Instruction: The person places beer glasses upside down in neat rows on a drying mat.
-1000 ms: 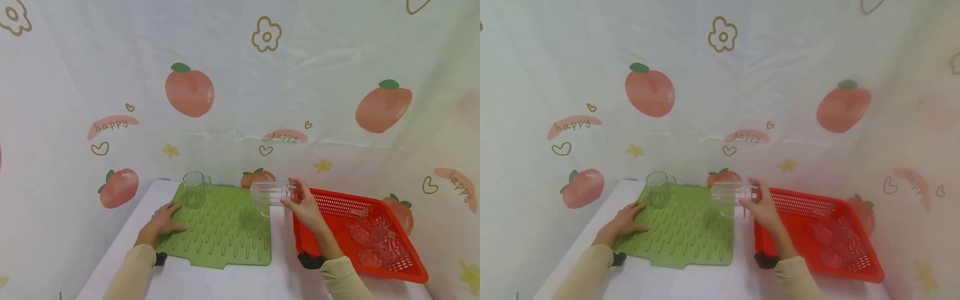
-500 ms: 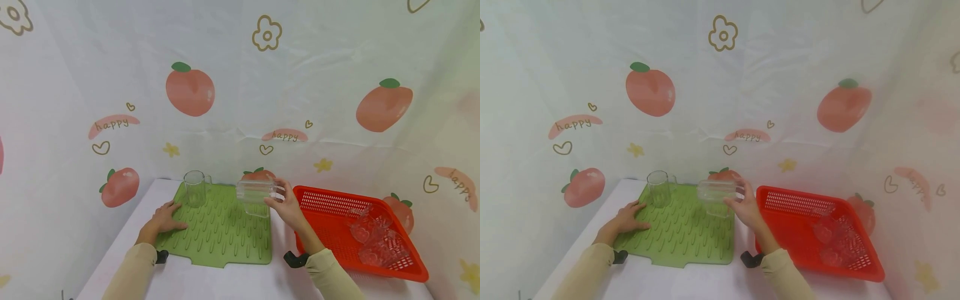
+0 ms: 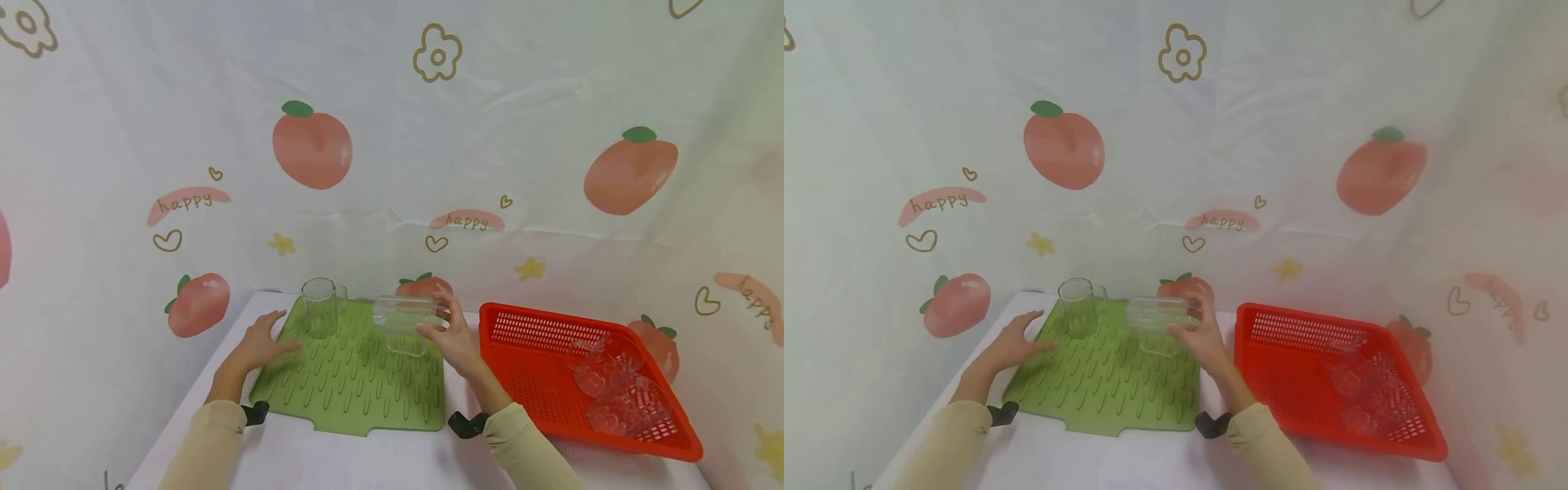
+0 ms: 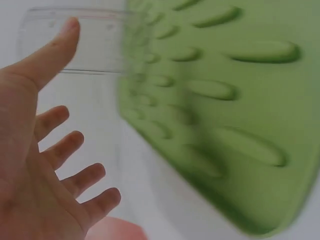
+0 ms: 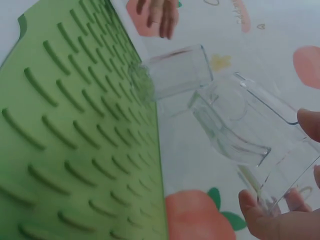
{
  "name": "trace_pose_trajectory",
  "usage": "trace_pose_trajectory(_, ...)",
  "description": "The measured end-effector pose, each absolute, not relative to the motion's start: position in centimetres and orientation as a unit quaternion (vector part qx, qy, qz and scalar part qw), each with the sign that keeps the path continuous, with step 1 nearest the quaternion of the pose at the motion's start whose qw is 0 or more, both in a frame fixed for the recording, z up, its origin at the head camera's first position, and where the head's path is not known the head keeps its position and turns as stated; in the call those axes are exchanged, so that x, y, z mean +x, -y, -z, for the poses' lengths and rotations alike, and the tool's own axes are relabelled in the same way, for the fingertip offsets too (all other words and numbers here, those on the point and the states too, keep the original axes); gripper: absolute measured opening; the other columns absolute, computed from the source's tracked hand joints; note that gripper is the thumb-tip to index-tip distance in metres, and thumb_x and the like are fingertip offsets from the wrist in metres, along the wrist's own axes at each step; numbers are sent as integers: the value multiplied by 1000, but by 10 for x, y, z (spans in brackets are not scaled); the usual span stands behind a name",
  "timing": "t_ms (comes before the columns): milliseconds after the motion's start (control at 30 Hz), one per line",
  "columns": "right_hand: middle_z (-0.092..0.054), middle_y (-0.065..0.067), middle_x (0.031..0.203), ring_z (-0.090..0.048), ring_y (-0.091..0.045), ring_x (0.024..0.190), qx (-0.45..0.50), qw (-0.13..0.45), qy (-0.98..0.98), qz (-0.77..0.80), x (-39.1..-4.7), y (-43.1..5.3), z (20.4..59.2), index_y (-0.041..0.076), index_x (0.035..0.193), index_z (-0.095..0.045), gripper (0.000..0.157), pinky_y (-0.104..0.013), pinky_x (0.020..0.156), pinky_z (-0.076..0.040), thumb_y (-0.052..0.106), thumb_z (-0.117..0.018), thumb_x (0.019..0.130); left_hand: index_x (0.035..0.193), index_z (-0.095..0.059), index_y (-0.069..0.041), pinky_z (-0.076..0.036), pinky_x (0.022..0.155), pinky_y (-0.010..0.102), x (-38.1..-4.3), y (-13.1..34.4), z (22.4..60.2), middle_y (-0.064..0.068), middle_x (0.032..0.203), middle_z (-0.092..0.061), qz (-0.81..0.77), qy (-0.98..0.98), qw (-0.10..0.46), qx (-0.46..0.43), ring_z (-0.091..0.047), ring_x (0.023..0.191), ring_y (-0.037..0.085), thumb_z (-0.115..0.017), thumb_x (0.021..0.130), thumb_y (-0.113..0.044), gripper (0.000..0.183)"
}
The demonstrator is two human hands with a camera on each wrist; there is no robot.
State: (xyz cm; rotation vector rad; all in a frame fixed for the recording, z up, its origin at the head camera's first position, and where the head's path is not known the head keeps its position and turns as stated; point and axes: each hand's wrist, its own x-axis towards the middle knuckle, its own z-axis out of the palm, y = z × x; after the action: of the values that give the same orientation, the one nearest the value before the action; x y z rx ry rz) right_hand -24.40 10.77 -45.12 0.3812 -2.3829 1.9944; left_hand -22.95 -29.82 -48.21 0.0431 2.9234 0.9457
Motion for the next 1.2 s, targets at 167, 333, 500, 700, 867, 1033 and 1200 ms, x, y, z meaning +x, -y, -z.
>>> trace_pose_trajectory(167, -36, -10, 155, -47, -36, 137, 121, 11, 749, -651, -244, -98, 450, 13, 146, -41, 65, -47, 108, -50, 8, -75, 91, 160, -27, -2, -31, 112, 75, -228, 291, 455, 32, 161, -27, -327, -945, -18, 16, -24, 146, 59, -72, 91, -52, 97)
trace_pose_trajectory(333, -38, -16, 146, -46, -39, 137, 136, 2, 723, -677, -245, -90, 453, 9, 149, -36, 68, -31, 91, -58, 1, -72, 92, 161, -29, -9, -30, 111, 76, -225, 273, 431, 28, 161, -28, -343, -936, -68, 30, -24, 148, 55, -70, 93, -53, 90)
trace_pose_trajectory(500, -38, -16, 147, -44, -40, 139, 139, 1, 724, -675, -243, -82, 456, 9, 148, -35, 67, -36, 95, -58, 2, -71, 93, 160, -33, -16, -37, 108, 70, -224, 248, 422, 21, 160, -34, -369, -921, -99, 75, -34, 144, 47, -68, 96, -50, 80)
trace_pose_trajectory(700, -40, -16, 150, -43, -40, 143, 121, 0, 728, -675, -240, -75, 459, 10, 148, -37, 67, -53, 109, -48, 6, -74, 92, 158, -34, -19, -44, 107, 62, -217, 210, 418, 14, 155, -39, -382, -907, -95, 150, -44, 138, 39, -67, 97, -46, 74)
trace_pose_trajectory(867, -41, -16, 151, -44, -40, 142, 116, 4, 730, -673, -238, -74, 459, 9, 149, -37, 68, -57, 111, -46, 8, -74, 92, 159, -32, -20, -47, 107, 58, -216, 186, 424, 11, 153, -40, -401, -897, -65, 173, -48, 136, 38, -64, 100, -42, 71)
trace_pose_trajectory(1033, -40, -16, 153, -44, -41, 142, 123, 1, 728, -674, -234, -75, 461, 12, 149, -37, 66, -57, 111, -46, 11, -74, 93, 162, -25, -23, -49, 107, 56, -220, 176, 443, 12, 160, -33, -407, -896, -42, 173, -49, 137, 39, -55, 103, -48, 71)
trace_pose_trajectory(1200, -39, -15, 153, -43, -44, 141, 131, -6, 719, -683, -232, -76, 465, 13, 148, -36, 65, -53, 107, -51, 11, -73, 94, 163, -20, -25, -51, 104, 57, -222, 170, 455, 10, 163, -30, -437, -885, -39, 158, -53, 135, 39, -53, 104, -49, 72)
